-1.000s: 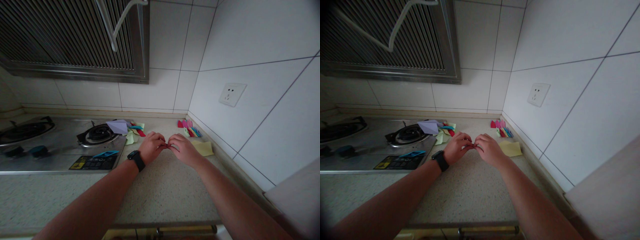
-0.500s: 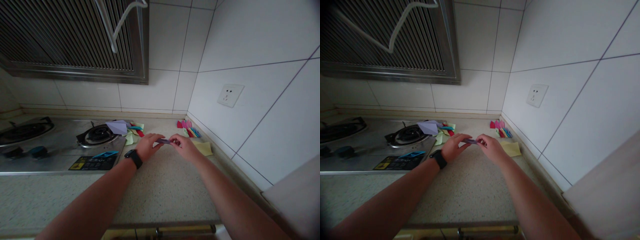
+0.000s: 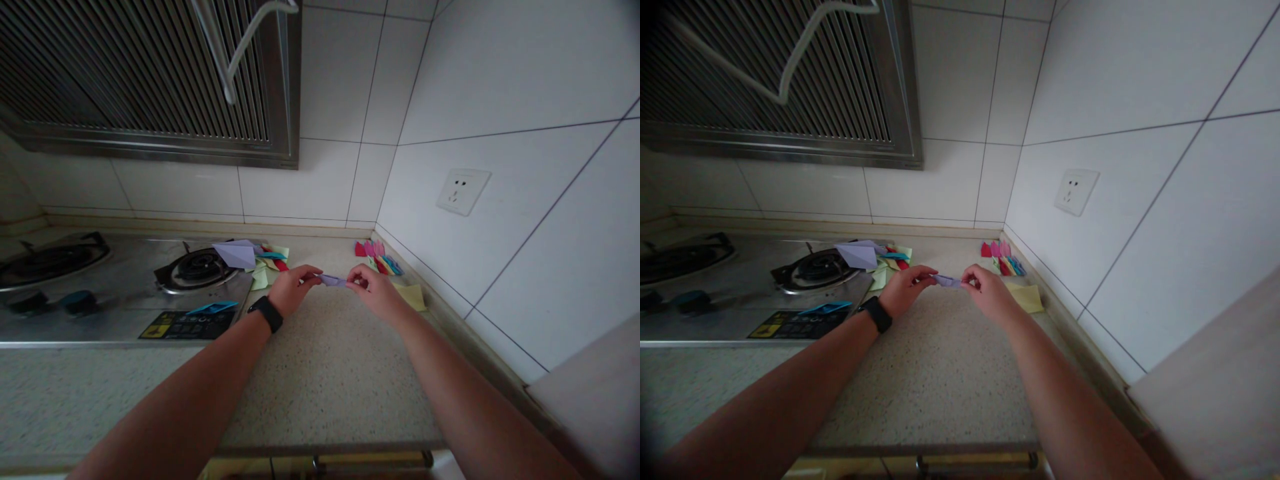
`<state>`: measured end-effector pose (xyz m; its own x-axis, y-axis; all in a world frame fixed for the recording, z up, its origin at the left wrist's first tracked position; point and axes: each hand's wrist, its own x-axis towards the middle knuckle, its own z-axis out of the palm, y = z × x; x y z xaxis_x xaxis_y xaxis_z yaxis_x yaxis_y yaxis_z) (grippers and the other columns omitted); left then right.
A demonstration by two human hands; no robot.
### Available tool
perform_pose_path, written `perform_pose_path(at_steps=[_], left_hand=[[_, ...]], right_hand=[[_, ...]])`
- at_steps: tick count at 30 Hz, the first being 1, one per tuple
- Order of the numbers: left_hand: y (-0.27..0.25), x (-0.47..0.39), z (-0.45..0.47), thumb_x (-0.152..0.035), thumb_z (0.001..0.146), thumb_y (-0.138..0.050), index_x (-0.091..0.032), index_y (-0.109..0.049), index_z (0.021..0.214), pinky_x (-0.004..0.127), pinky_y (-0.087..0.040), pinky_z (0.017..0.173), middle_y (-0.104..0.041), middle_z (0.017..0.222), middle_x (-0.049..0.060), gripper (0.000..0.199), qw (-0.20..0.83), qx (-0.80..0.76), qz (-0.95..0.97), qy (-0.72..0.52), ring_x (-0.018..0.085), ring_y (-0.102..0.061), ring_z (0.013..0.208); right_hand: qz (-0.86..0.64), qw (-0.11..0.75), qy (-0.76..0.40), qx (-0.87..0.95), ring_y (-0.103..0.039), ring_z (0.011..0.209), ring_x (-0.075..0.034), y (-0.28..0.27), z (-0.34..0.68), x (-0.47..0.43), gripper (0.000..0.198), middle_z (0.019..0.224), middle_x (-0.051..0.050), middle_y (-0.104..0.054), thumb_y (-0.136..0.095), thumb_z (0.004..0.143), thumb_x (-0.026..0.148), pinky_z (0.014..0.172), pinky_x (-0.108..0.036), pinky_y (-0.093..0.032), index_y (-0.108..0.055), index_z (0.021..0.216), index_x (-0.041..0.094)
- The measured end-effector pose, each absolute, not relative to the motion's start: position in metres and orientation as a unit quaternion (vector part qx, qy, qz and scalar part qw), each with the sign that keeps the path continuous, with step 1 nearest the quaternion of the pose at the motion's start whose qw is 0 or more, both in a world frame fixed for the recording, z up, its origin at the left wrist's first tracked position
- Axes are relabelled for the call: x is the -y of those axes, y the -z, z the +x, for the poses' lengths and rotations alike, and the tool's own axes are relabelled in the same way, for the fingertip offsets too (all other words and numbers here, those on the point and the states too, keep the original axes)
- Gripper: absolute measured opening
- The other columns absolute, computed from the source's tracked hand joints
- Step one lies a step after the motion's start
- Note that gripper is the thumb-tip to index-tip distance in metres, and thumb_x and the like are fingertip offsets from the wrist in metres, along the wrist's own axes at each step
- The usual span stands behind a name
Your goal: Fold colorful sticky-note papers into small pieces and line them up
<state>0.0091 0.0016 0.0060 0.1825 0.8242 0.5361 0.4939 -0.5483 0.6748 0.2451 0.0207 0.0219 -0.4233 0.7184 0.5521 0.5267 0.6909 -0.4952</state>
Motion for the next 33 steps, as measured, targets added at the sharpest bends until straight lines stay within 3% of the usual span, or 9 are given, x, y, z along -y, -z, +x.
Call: perform_pose_path(at_steps=[8, 17, 27, 33], left_hand=[[0.0007, -0.0067, 0.0099, -0.028, 0.088, -0.055, -0.017, -0.058, 0.111, 0.024, -0.045, 0.065, -0.069, 0.082, 0.004, 0.026, 0.240, -0.416, 0.718, -0.504, 0.013, -0.060, 0.073], [0.0029, -0.0094, 0.0133, -0.032, 0.084, -0.060, -0.014, -0.054, 0.115, 0.023, -0.045, 0.057, -0.068, 0.079, 0.006, 0.036, 0.353, -0.397, 0.659, -0.532, 0.012, -0.056, 0.062], [-0.0049, -0.0022, 0.0152, -0.032, 0.084, -0.059, -0.015, -0.056, 0.111, 0.020, -0.042, 0.051, -0.067, 0.076, 0.005, 0.033, 0.360, -0.423, 0.648, -0.522, 0.010, -0.054, 0.055], [-0.0026, -0.0021, 0.0153, -0.033, 0.086, -0.056, -0.015, -0.058, 0.110, 0.022, -0.042, 0.056, -0.068, 0.072, 0.004, 0.030, 0.338, -0.423, 0.686, -0.485, 0.012, -0.055, 0.061]], right_hand=[[-0.348, 0.342, -0.120, 0.865, -0.056, 0.068, -0.013, -0.0232, 0.2477, -0.0172, 0.011, 0.080, 0.000, -0.061, -0.063, 0.081, 0.025, 0.061, -0.024, -0.043, -0.056, 0.088, 0.021], [-0.338, 0.371, -0.086, 0.861, -0.059, 0.070, -0.014, -0.0257, 0.2518, -0.0219, 0.006, 0.081, -0.003, -0.065, -0.060, 0.082, 0.021, 0.067, -0.027, -0.047, -0.062, 0.087, 0.019], [-0.333, 0.349, -0.068, 0.873, -0.059, 0.071, -0.013, -0.0288, 0.2518, -0.0161, 0.011, 0.084, -0.002, -0.064, -0.062, 0.080, 0.021, 0.066, -0.026, -0.046, -0.059, 0.090, 0.020], [-0.313, 0.342, -0.056, 0.884, -0.057, 0.072, -0.013, -0.0286, 0.2517, -0.0187, 0.007, 0.082, -0.003, -0.063, -0.058, 0.082, 0.016, 0.069, -0.027, -0.046, -0.062, 0.085, 0.019]])
